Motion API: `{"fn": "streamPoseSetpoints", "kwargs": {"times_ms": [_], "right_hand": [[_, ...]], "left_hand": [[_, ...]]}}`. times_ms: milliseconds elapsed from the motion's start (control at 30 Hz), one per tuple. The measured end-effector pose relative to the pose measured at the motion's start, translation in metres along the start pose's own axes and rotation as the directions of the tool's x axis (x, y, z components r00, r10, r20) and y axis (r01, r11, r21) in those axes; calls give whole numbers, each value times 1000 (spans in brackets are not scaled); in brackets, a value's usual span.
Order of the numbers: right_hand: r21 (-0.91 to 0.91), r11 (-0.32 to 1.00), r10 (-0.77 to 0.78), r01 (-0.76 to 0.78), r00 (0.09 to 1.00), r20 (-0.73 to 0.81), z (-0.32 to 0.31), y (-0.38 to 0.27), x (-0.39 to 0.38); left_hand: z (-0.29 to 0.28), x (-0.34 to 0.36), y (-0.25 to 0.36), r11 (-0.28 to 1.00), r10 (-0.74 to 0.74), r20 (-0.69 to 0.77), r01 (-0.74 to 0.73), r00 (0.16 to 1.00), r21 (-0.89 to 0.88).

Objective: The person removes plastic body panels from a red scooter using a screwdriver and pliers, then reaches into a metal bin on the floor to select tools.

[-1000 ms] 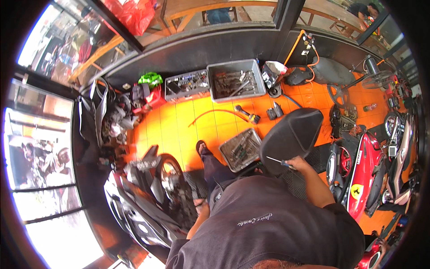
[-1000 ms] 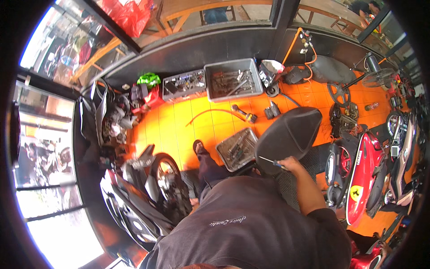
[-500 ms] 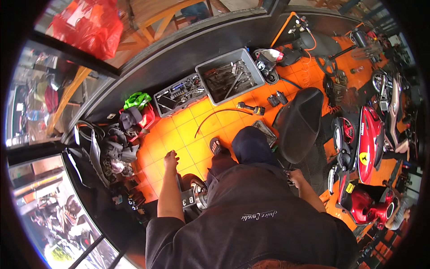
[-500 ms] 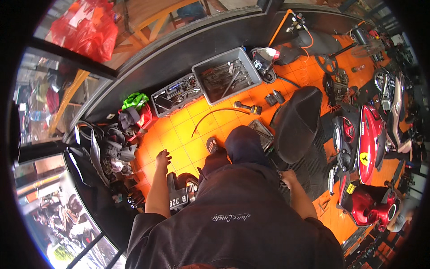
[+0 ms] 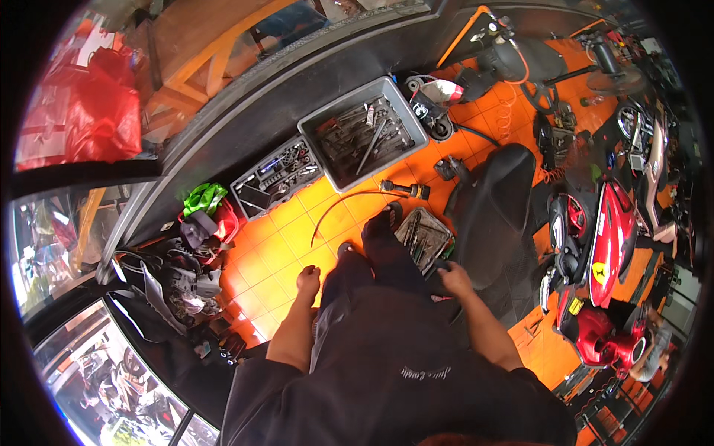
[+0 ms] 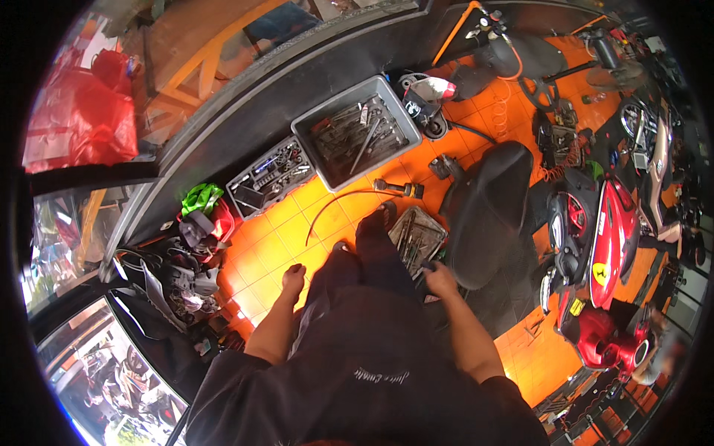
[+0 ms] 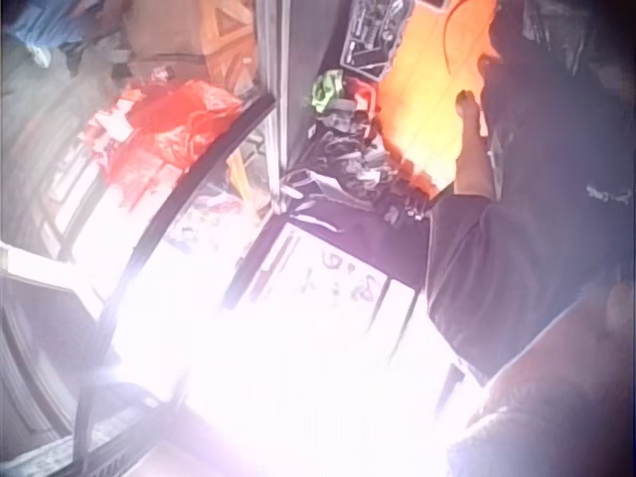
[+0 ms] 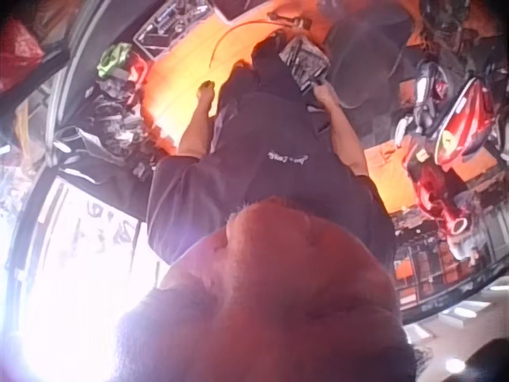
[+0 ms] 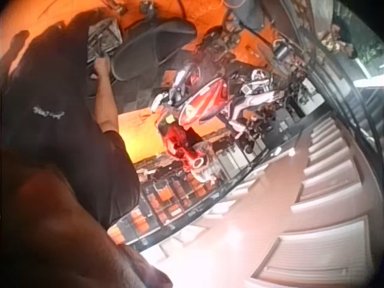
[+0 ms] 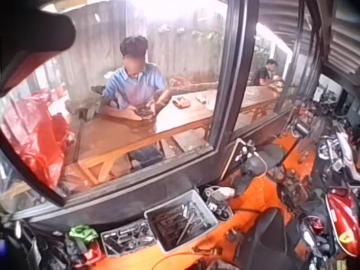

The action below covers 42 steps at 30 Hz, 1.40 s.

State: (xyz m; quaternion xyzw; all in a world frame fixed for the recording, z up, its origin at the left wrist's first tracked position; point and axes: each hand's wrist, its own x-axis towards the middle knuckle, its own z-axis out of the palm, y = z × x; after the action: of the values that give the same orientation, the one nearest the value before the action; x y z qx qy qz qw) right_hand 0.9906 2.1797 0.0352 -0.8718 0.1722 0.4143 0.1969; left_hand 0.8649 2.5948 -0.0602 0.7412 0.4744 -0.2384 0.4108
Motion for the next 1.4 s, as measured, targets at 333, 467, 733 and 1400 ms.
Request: {"fn": "streamPoseSetpoints", "kwargs": {"times_ms": [333, 467, 733, 1400], "right_hand": [[286, 958, -45, 24, 997, 70, 180, -111, 205], [164, 976, 108, -144, 972, 210, 239, -97, 267], [141, 977, 97, -162, 918, 386, 266, -113, 297], [312, 912, 66, -266, 846, 530, 248, -140, 310]], "left_hand": [[110, 262, 69, 971, 190, 224, -217, 956, 104], [213, 389, 121, 889, 246, 245, -318, 938, 328], [317, 532, 160, 649, 546, 200, -561, 814, 514], [288, 600, 217, 309, 184, 144, -197, 972, 931]]}}
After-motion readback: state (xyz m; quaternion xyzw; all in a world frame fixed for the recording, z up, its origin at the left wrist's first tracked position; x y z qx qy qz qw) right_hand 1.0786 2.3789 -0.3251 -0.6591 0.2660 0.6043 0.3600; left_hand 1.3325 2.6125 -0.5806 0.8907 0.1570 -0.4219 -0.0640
